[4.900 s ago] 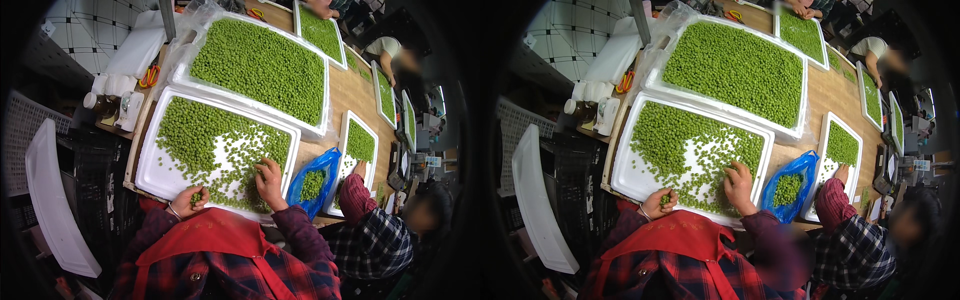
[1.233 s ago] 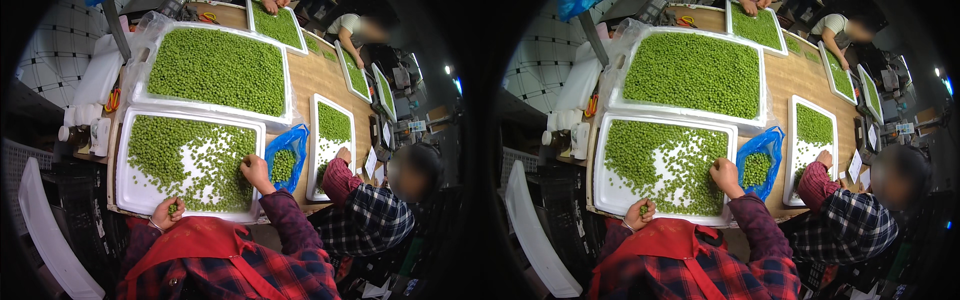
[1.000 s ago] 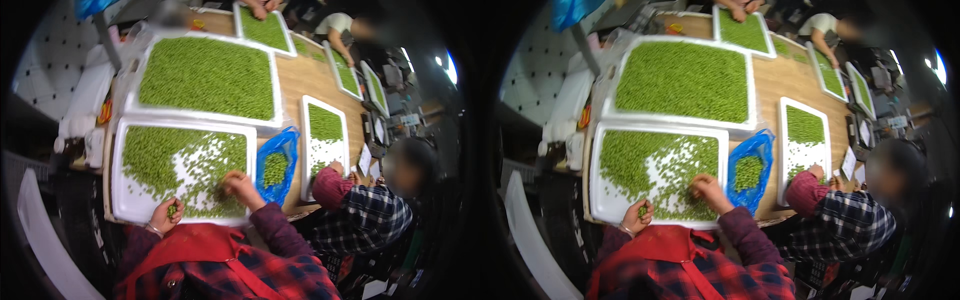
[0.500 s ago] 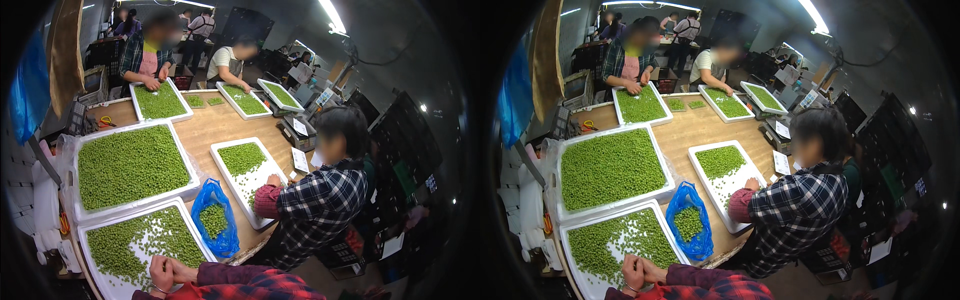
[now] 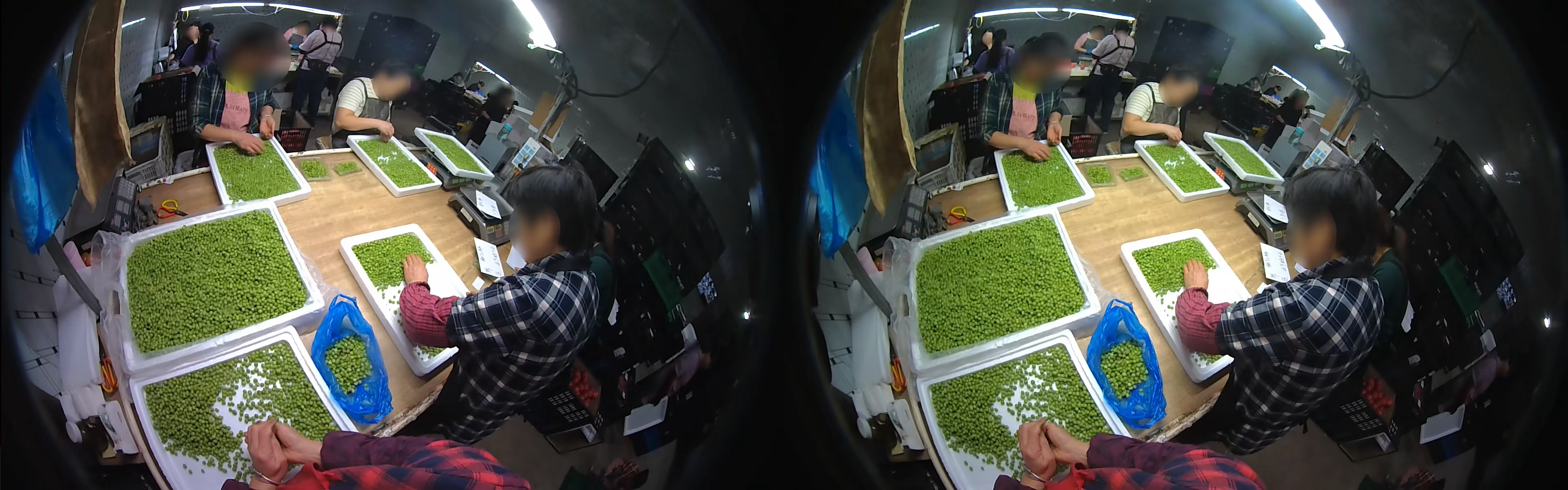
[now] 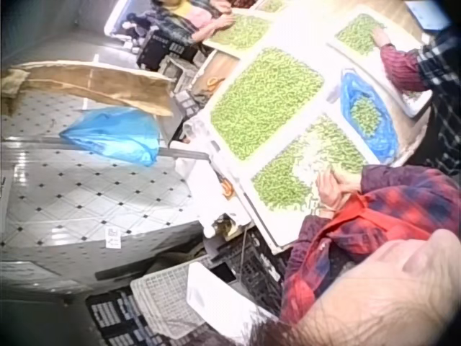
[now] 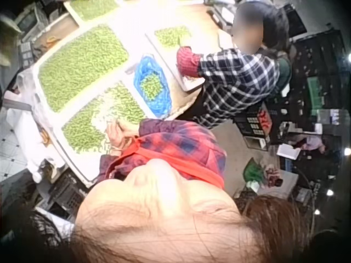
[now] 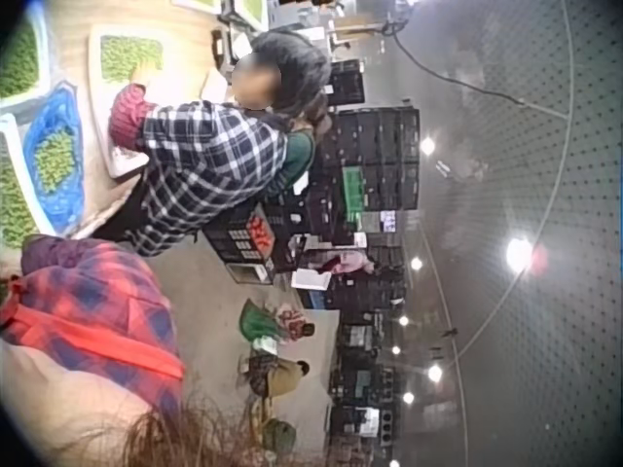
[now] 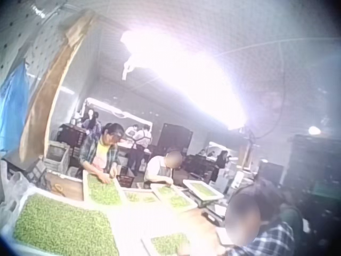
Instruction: The person sorts green peas by hand from a large white tray, picking individual peas and placing them into a blue plastic bag. Other workers are visible in the background performing similar tasks at adjacent trays.
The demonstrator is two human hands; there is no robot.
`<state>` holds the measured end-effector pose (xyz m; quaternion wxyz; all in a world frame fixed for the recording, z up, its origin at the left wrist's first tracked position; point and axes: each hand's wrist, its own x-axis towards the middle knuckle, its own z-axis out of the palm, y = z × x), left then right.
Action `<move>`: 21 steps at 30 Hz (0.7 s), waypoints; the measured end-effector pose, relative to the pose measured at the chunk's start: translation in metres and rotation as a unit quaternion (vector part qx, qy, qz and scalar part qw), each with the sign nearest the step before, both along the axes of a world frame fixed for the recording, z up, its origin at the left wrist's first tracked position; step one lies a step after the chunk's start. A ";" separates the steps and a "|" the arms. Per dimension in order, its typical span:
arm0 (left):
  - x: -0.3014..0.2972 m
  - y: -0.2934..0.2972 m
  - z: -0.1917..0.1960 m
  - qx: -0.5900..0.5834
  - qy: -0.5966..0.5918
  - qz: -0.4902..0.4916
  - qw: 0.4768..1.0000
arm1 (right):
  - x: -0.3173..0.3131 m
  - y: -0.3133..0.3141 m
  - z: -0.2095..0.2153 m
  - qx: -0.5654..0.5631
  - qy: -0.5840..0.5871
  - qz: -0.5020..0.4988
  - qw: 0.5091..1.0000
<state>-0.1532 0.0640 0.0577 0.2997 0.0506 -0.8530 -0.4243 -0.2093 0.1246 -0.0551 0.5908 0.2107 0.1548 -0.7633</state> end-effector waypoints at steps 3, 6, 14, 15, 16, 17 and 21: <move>0.001 -0.002 0.005 -0.052 0.013 -0.029 0.998 | 0.003 0.004 0.007 -0.103 0.039 -0.018 0.994; -0.001 0.000 0.003 -0.060 -0.037 -0.048 0.996 | 0.001 0.002 0.033 -0.053 0.046 -0.012 0.997; 0.001 -0.002 0.015 -0.217 -0.220 -0.088 0.947 | -0.003 0.023 0.062 0.069 0.358 0.044 0.930; 0.002 -0.004 0.019 -0.198 -0.208 -0.096 0.953 | -0.002 0.023 0.069 0.081 0.311 0.056 0.945; 0.003 -0.004 0.019 -0.181 -0.199 -0.102 0.958 | -0.001 0.022 0.055 0.071 0.237 0.058 0.967; 0.004 -0.007 0.018 -0.162 -0.185 -0.106 0.964 | -0.002 0.019 0.045 0.064 0.165 0.062 0.982; 0.015 -0.013 0.022 0.063 -0.144 -0.131 0.979 | -0.001 0.018 0.074 0.045 0.200 0.064 0.977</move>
